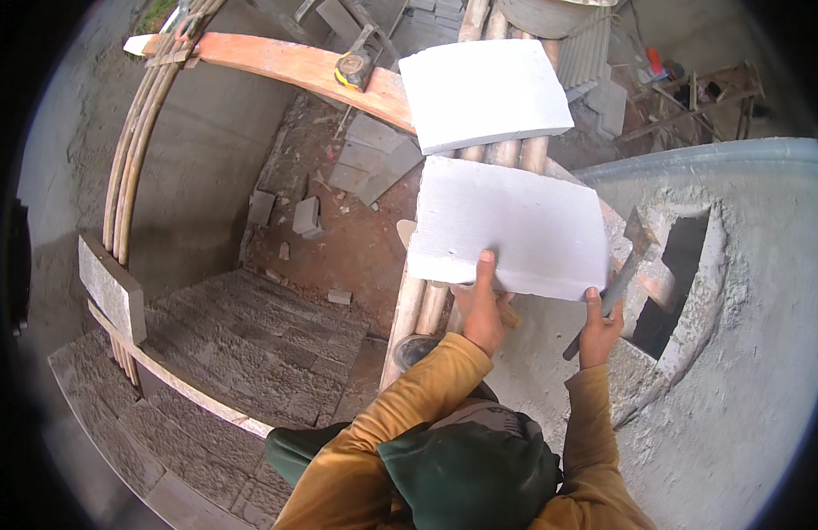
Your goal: The person measures a wall with a string line, breaks a white tile with a hammer, and applies cement mortar to the wall using a trowel. The person then places the tile onto the mortar and adjusts its position.
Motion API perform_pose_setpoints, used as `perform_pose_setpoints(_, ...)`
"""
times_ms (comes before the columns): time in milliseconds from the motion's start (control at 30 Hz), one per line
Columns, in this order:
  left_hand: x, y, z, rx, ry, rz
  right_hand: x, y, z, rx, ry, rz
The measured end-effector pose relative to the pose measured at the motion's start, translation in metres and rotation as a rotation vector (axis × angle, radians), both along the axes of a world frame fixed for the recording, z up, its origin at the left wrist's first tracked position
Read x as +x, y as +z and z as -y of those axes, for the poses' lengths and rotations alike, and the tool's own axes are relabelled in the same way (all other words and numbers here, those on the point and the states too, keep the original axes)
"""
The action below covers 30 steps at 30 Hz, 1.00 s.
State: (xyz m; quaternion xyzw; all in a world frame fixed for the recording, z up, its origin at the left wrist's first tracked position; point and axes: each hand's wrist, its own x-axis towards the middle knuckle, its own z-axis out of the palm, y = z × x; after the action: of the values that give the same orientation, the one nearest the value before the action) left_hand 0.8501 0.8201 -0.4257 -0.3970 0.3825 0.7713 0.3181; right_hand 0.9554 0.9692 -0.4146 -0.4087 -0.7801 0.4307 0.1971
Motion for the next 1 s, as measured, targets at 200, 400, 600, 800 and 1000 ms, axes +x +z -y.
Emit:
perform_pose_setpoints(200, -0.007, -0.016, -0.006, -0.066, 0.008, -0.048, -0.002, 0.006, 0.007, -0.039, -0.001, -0.006)
perform_pose_setpoints(400, 0.006, -0.006, 0.028, -0.03, 0.08, -0.095, 0.019, 0.018, 0.037, -0.023, -0.007, -0.036)
perform_pose_setpoints(600, 0.003, 0.024, 0.083, -0.174, 0.156, -0.299, 0.033, 0.034, 0.045, -0.089, 0.153, -0.027)
perform_pose_setpoints(800, -0.006, 0.095, 0.229, -0.612, 0.161, -0.724, -0.02, 0.032, 0.062, -0.027, 0.453, 0.072)
perform_pose_setpoints(1000, 0.067, 0.182, 0.371, -1.42, -0.169, -0.683, -0.082, 0.028, 0.116, -0.047, 0.827, 0.09)
